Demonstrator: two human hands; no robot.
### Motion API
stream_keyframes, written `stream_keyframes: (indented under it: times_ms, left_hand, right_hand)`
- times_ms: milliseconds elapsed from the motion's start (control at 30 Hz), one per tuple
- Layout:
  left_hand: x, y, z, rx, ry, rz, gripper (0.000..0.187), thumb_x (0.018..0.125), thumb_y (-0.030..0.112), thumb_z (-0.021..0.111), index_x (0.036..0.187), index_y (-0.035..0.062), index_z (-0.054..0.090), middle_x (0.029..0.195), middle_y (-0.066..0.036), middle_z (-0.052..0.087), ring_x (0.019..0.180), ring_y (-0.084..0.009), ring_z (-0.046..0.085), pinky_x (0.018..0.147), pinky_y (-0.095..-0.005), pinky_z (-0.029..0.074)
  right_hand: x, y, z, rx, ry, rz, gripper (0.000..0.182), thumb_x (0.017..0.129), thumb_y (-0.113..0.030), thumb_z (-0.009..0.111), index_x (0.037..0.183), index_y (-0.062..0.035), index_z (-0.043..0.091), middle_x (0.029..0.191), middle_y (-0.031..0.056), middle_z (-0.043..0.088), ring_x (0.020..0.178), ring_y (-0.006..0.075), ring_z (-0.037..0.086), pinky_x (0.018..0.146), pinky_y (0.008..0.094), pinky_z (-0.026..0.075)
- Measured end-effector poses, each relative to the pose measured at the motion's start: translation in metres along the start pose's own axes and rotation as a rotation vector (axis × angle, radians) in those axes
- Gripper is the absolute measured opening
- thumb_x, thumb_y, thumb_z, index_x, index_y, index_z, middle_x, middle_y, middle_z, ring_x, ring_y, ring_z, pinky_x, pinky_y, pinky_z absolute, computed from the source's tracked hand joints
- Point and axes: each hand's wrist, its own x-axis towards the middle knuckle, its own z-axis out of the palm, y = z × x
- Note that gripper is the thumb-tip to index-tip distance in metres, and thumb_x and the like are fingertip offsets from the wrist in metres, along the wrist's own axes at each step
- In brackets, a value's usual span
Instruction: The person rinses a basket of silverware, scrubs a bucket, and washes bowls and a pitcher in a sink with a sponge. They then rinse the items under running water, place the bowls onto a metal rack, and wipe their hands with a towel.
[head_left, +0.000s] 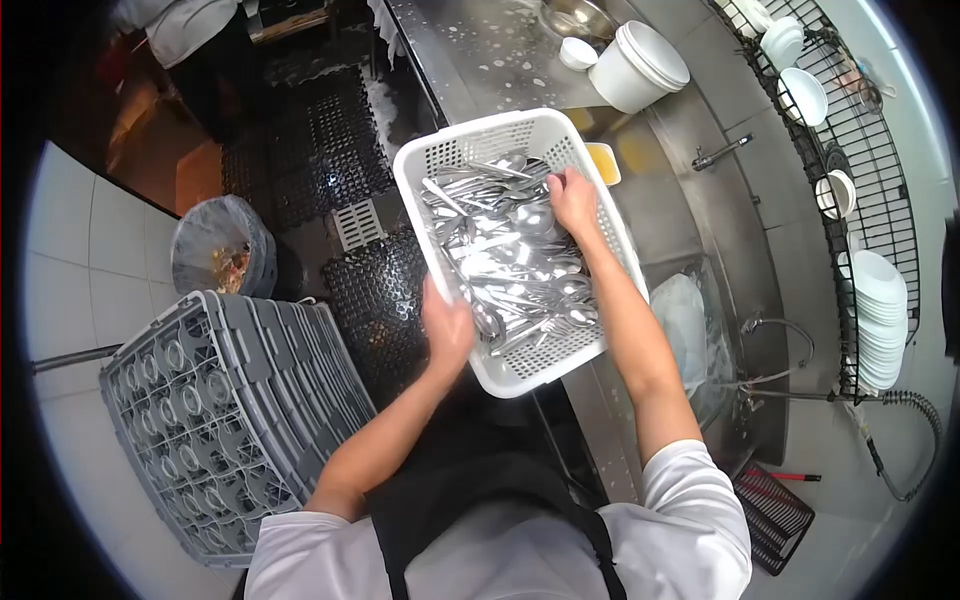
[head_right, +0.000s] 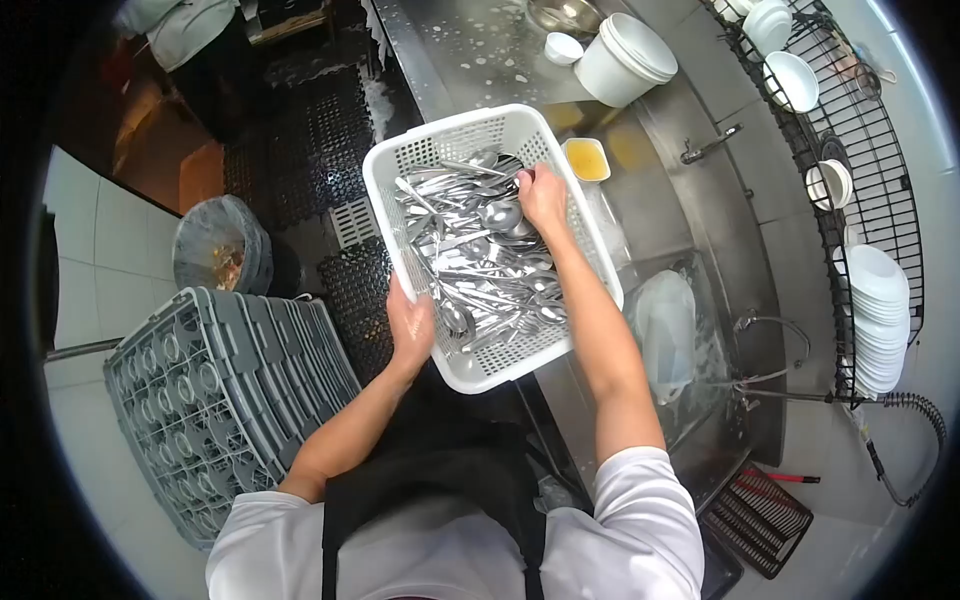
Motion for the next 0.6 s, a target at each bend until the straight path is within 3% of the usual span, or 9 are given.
stream_keyframes:
  times_ms: [167,467,567,600]
  left_hand:
    - [0.007,-0.001,0.002,-0.033,-0.008,0.072,0.043,0.072,-0.007,0.039,0.115,-0.0037,0.047,0.098,-0.019,0.056,0.091,-0.0289,0.057,0.084,-0.0347,0.043]
    - [0.003,-0.001,0.001,-0.054,-0.004,0.076,0.045,0.070,-0.006,0.039,0.115,-0.0045,0.047,0.096,-0.019,0.056,0.090,-0.0269,0.056,0.084,-0.0343,0.043]
    - [0.002,0.001,0.001,-0.071,-0.014,0.080,0.044,0.070,-0.006,0.038,0.113,-0.0052,0.047,0.096,-0.019,0.056,0.089,-0.0277,0.056,0.084,-0.0351,0.043]
    - [0.001,0.002,0.000,-0.053,-0.019,0.070,0.044,0.070,-0.006,0.039,0.113,-0.0053,0.047,0.096,-0.019,0.055,0.089,-0.0283,0.056,0.084,-0.0353,0.043]
  right_hand:
    - [0.001,-0.007,0.001,0.105,0.074,-0.048,0.029,0.080,-0.025,0.060,0.088,0.0026,0.061,0.080,0.0232,0.064,0.078,0.0394,0.062,0.072,0.0444,0.048]
    - [0.007,-0.005,0.006,-0.096,0.042,0.030,0.024,0.079,-0.019,0.054,0.086,0.0021,0.061,0.081,0.0245,0.063,0.079,0.0410,0.061,0.073,0.0450,0.047]
    - [0.007,0.009,0.016,0.028,0.198,-0.212,0.020,0.082,-0.015,0.052,0.089,0.0015,0.060,0.074,0.0224,0.063,0.069,0.0358,0.063,0.066,0.0437,0.048]
    - [0.006,0.009,0.017,0.121,0.163,-0.152,0.018,0.083,-0.013,0.051,0.090,0.0011,0.060,0.075,0.0236,0.062,0.072,0.0384,0.062,0.068,0.0448,0.047]
